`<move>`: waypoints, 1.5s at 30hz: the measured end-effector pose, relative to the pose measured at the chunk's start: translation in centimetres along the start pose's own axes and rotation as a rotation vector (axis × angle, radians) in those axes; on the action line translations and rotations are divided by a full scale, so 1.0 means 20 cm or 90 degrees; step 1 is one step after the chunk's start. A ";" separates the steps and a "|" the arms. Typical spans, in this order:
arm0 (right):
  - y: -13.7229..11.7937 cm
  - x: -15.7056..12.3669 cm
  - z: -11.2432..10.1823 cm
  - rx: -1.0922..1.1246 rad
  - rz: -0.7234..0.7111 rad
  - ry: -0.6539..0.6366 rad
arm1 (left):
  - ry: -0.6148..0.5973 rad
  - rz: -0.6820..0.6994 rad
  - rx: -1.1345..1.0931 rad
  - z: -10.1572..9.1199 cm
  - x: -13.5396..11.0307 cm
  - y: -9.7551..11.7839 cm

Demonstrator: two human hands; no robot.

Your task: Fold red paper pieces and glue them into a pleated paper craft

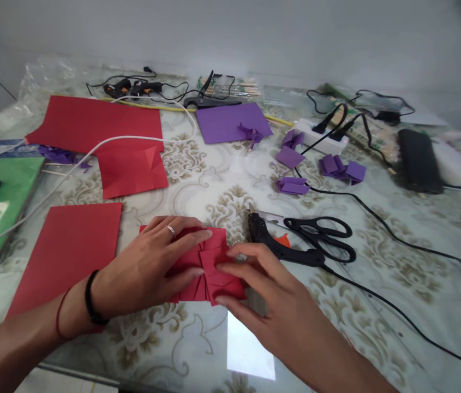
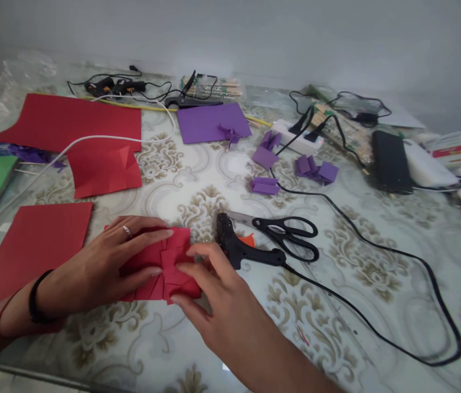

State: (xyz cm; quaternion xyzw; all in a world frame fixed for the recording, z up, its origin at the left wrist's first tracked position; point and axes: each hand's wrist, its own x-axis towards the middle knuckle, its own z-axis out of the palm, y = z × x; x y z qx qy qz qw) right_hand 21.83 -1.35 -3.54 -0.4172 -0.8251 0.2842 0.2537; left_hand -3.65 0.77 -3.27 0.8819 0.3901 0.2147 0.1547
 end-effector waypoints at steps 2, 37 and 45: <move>0.01 0.01 -0.02 -0.025 -0.009 0.030 | -0.006 -0.002 -0.003 -0.01 0.00 0.00; -0.03 0.05 -0.18 0.387 0.336 -0.116 | 0.052 -0.294 -0.296 -0.20 -0.01 0.07; -0.02 0.05 -0.22 0.290 0.307 -0.064 | 0.098 -0.306 -0.279 -0.22 -0.03 0.06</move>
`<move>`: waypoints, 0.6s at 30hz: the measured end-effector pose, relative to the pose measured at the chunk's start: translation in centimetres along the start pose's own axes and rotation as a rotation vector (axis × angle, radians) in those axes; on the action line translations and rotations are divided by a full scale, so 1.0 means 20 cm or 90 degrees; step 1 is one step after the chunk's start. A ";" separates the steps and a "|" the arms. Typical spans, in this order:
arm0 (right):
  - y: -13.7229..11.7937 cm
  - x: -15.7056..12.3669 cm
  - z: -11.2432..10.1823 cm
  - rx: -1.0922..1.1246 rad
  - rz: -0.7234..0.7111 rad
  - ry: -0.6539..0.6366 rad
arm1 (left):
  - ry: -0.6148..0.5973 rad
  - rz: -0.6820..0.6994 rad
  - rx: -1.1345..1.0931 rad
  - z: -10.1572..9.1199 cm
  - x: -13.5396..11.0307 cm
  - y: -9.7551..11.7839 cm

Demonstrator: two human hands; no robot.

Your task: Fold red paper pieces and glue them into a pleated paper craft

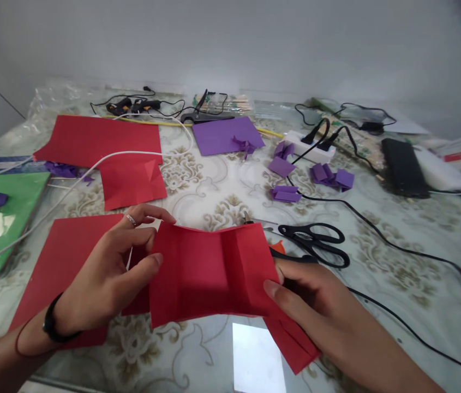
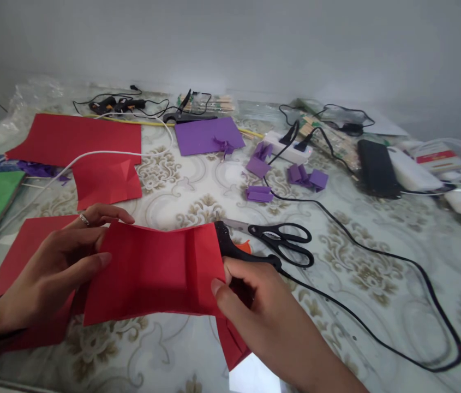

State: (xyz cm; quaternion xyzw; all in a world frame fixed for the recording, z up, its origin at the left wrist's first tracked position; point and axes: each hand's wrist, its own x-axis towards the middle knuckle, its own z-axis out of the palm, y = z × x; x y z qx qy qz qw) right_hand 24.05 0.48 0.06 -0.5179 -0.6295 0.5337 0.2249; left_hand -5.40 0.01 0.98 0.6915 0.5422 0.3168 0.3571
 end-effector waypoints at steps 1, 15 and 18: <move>0.00 0.00 0.00 -0.007 -0.003 -0.003 | -0.002 -0.001 0.004 0.00 0.00 0.00; 0.00 -0.01 0.00 -0.040 -0.021 -0.005 | -0.005 0.015 0.035 -0.01 0.01 -0.01; 0.00 -0.01 0.00 -0.045 -0.027 -0.009 | -0.026 0.027 0.034 -0.02 0.01 -0.01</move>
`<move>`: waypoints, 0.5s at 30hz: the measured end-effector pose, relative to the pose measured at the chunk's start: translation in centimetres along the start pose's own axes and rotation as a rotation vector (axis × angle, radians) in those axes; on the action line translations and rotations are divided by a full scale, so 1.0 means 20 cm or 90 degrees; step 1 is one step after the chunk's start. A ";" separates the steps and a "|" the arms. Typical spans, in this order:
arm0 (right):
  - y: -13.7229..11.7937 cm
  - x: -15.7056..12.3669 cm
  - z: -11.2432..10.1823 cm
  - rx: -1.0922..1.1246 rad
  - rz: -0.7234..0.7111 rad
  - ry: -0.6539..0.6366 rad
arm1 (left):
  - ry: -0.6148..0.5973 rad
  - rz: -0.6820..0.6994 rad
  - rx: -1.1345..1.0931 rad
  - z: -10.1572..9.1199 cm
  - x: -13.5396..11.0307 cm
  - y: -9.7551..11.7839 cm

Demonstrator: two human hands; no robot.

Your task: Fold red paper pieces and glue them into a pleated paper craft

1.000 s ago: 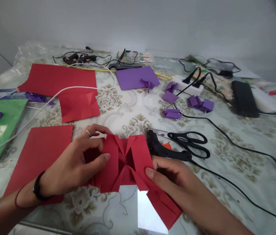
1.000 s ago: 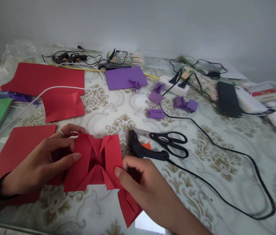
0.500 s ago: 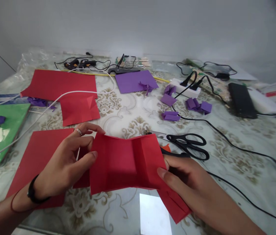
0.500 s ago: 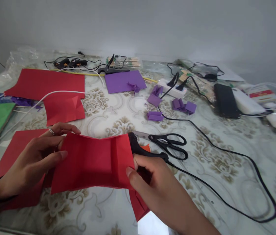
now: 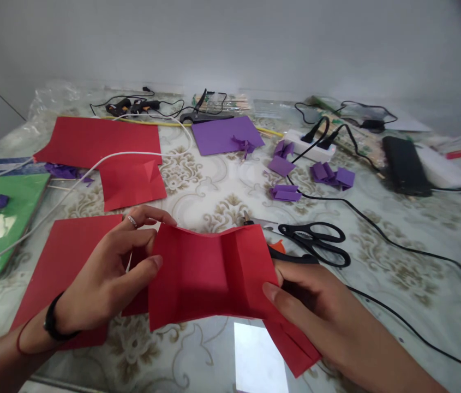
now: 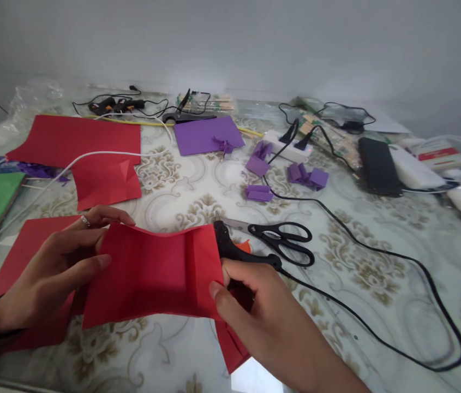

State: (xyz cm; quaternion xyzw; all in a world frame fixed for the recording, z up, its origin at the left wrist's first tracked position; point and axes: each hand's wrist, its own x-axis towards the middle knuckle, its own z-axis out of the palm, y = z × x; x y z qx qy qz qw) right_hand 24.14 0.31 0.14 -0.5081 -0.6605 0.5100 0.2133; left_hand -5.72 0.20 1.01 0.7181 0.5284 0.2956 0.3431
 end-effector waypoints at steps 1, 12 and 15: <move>0.00 0.00 0.00 -0.004 -0.003 0.002 | -0.009 0.004 -0.001 0.00 0.00 0.00; 0.00 -0.06 -0.01 -0.126 -0.073 0.036 | 0.053 0.050 -0.057 0.01 -0.06 0.03; 0.01 -0.06 -0.01 -0.132 -0.070 0.045 | 0.053 0.040 -0.052 0.01 -0.07 0.02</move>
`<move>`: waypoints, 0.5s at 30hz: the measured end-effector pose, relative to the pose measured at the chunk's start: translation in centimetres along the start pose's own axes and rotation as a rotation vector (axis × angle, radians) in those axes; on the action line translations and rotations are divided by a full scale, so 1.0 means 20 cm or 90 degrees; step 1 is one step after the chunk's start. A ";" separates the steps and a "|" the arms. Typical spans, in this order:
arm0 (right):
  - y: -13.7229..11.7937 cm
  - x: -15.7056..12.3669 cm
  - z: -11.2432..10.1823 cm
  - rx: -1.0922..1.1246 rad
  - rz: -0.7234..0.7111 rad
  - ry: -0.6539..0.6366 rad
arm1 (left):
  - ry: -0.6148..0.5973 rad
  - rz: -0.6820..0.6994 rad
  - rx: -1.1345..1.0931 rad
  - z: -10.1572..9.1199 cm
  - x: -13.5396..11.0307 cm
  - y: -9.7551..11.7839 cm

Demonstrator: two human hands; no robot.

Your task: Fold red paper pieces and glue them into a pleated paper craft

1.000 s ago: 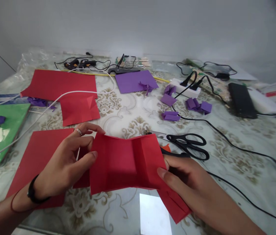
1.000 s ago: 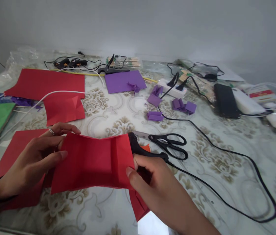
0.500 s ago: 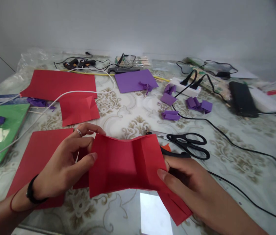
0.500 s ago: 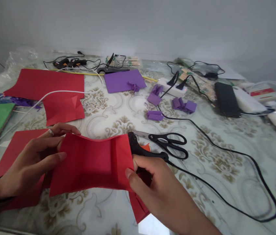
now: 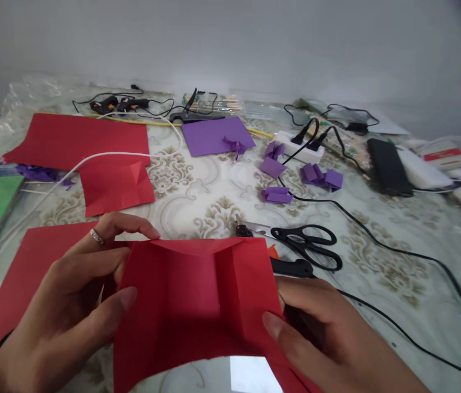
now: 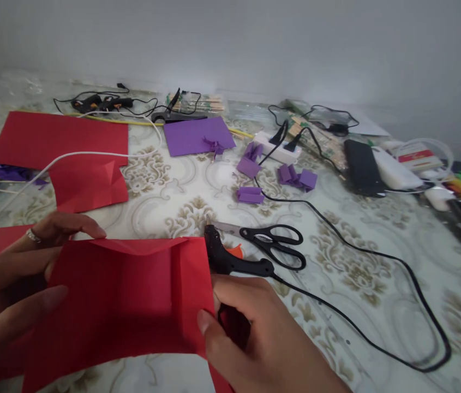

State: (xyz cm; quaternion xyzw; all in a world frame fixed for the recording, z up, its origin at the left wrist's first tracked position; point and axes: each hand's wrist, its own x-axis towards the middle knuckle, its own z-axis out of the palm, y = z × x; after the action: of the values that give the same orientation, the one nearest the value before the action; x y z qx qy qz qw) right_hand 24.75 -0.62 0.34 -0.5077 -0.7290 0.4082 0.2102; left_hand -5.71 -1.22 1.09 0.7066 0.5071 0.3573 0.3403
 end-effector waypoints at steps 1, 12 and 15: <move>0.00 0.00 0.00 0.010 0.002 -0.003 | -0.003 -0.001 0.002 0.00 0.00 0.00; 0.01 0.05 0.00 0.040 0.032 -0.056 | -0.051 -0.027 0.068 0.00 0.04 -0.01; 0.01 0.06 0.01 0.032 0.033 -0.070 | -0.048 -0.047 0.071 0.01 0.05 -0.01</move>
State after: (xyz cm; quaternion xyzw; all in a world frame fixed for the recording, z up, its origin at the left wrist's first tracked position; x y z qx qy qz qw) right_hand 24.27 0.42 -0.12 -0.4978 -0.7156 0.4588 0.1721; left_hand -5.33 -0.31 0.97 0.7183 0.5387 0.2887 0.3324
